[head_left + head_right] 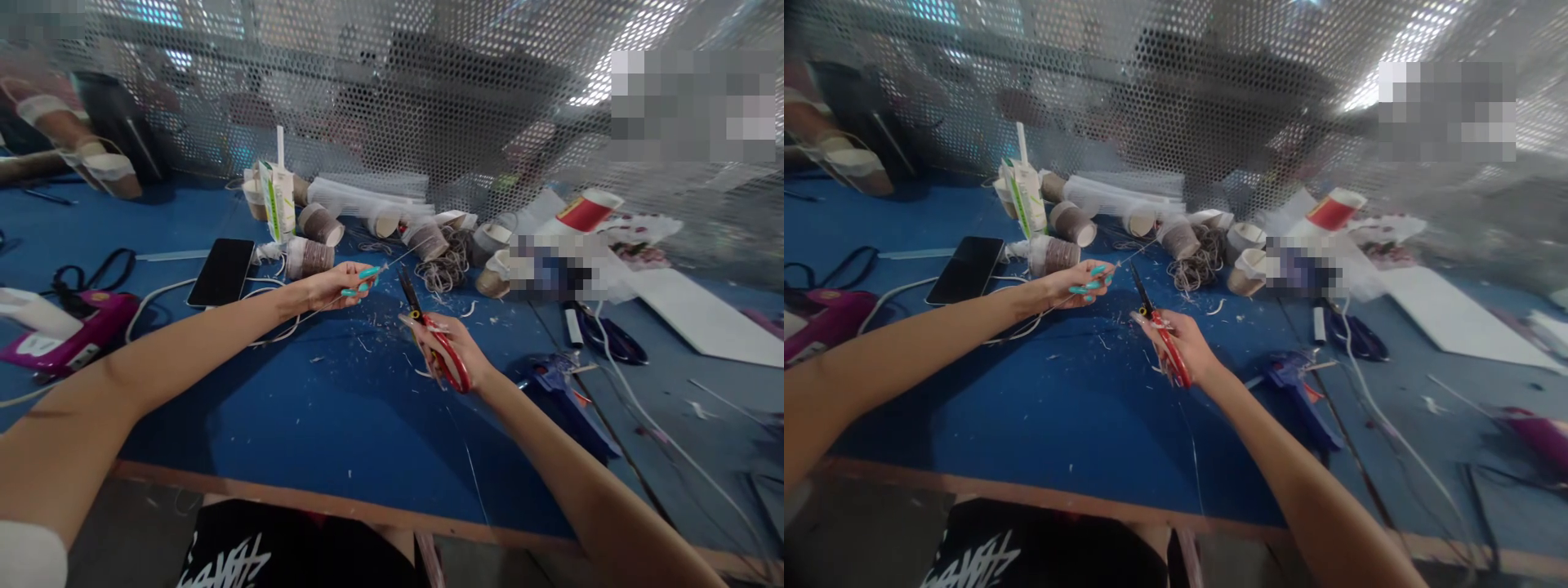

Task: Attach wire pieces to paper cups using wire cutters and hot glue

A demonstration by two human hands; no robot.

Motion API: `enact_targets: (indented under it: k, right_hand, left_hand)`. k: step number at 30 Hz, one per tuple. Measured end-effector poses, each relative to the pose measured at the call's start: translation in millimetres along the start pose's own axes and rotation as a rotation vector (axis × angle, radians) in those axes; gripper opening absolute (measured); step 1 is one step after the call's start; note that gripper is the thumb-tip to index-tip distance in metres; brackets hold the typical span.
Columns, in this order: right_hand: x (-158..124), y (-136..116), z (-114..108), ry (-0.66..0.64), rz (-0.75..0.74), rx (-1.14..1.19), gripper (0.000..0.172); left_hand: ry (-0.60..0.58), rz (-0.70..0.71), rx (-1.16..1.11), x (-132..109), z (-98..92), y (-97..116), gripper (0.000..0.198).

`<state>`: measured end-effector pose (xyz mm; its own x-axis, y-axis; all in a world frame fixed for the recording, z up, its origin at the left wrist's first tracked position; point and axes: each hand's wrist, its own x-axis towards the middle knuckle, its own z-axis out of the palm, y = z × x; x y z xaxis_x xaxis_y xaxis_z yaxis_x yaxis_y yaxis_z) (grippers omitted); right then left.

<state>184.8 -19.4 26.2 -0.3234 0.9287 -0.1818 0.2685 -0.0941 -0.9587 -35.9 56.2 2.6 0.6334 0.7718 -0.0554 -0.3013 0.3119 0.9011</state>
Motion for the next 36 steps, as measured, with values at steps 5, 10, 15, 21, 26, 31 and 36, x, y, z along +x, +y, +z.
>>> enact_targets:
  k: [5, 10, 15, 21, 26, 31, 36]
  right_hand:
    - [0, -2, 1, -0.016, -0.013, -0.010, 0.046]
    - [-3, -7, 8, -0.020, -0.038, -0.032, 0.048]
    - [-2, -3, 9, -0.008, -0.090, -0.097, 0.046]
    - [-3, -3, 9, 0.008, -0.086, -0.114, 0.043]
    - [-4, -6, 12, 0.027, -0.045, -0.096, 0.041]
    - [-4, -6, 12, 0.027, -0.058, -0.106, 0.042]
    - [-3, -3, 11, 0.025, -0.058, -0.124, 0.041]
  left_hand:
    - [-0.019, -0.016, -0.014, -1, 4.7, -2, 0.024]
    - [-0.043, -0.080, 0.001, -1, 2.4, -4, 0.040]
    - [-0.122, -0.076, 0.033, 0, 1.9, -5, 0.042]
    - [-0.203, -0.055, 0.021, 1, 1.5, -8, 0.049]
    - [-0.221, -0.060, 0.066, 1, 1.8, -8, 0.045]
    - [-0.204, -0.073, 0.082, 1, 2.8, -8, 0.042]
    - [-0.190, -0.087, 0.089, 0, 4.3, -6, 0.042]
